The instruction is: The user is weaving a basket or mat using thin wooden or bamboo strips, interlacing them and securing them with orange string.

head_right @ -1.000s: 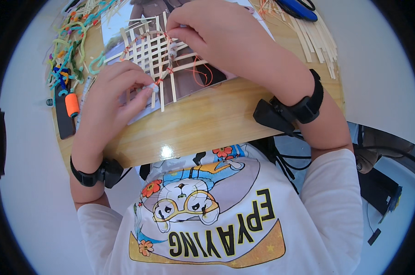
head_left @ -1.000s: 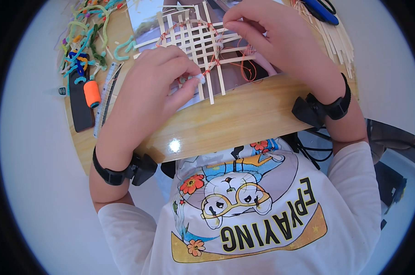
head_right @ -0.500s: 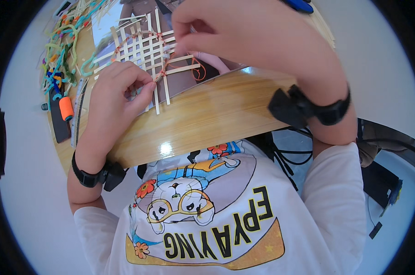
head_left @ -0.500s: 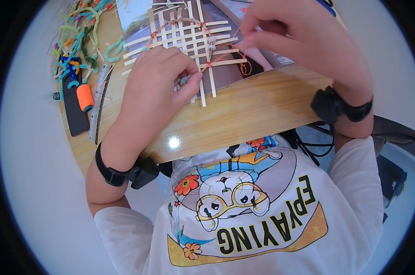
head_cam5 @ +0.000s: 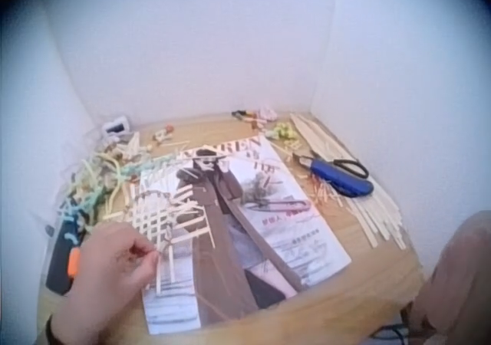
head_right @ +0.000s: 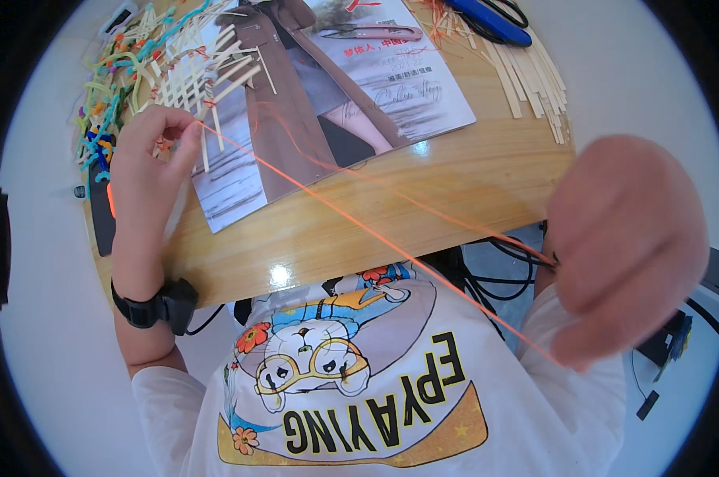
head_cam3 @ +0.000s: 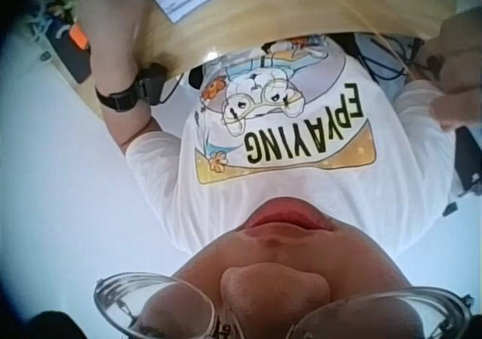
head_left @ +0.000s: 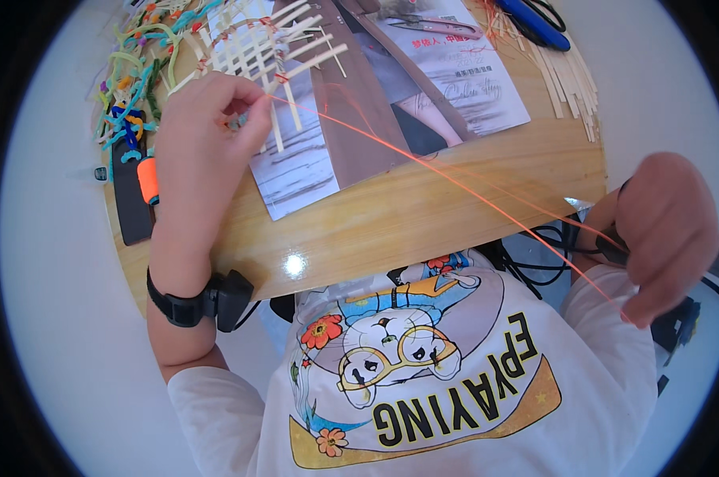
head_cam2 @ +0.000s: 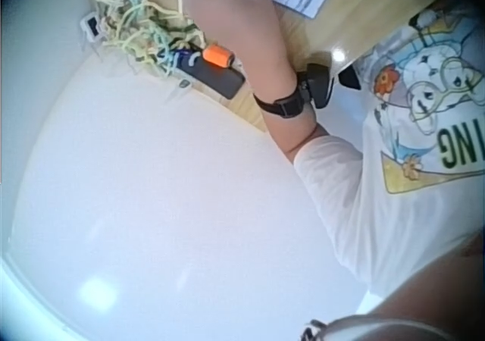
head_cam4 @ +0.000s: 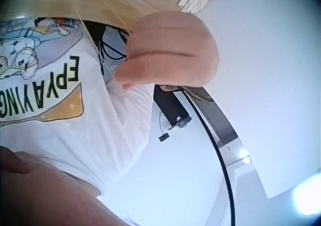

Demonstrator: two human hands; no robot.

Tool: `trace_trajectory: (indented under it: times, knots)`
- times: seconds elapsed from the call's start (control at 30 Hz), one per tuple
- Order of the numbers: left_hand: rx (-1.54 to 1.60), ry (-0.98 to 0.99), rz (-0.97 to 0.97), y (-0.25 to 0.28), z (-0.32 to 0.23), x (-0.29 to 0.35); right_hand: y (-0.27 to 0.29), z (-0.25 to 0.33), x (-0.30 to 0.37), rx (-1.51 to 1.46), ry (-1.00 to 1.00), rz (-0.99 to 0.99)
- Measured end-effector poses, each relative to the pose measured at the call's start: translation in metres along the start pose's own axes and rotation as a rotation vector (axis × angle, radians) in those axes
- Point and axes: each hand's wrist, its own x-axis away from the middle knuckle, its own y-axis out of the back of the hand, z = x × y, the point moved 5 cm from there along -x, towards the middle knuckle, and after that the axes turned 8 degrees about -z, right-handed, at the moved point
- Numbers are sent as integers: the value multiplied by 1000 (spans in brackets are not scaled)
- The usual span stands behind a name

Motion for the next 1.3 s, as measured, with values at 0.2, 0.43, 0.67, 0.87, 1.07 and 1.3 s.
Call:
trace_trajectory:
  times: [0.2, 0.43, 0.67, 0.87, 1.07, 1.3]
  knots:
    - [-48, 42, -44, 9, 11, -6, 27, 48, 22, 71, 138, -216]
    - [-66, 108, -132, 24, 16, -10, 65, 26, 64, 86, -98, -280]
    - [-53, 130, -151, 28, 24, -11, 78, -29, 31, 219, -267, -361]
    - [-69, 144, -187, 36, 25, -11, 68, -39, 23, 263, -347, -461]
    - [-88, 160, -234, 43, 24, -14, 28, -31, 35, 103, -434, -162]
    - [-124, 198, -219, 41, 19, -10, 44, -21, 44, 656, -1081, -758]
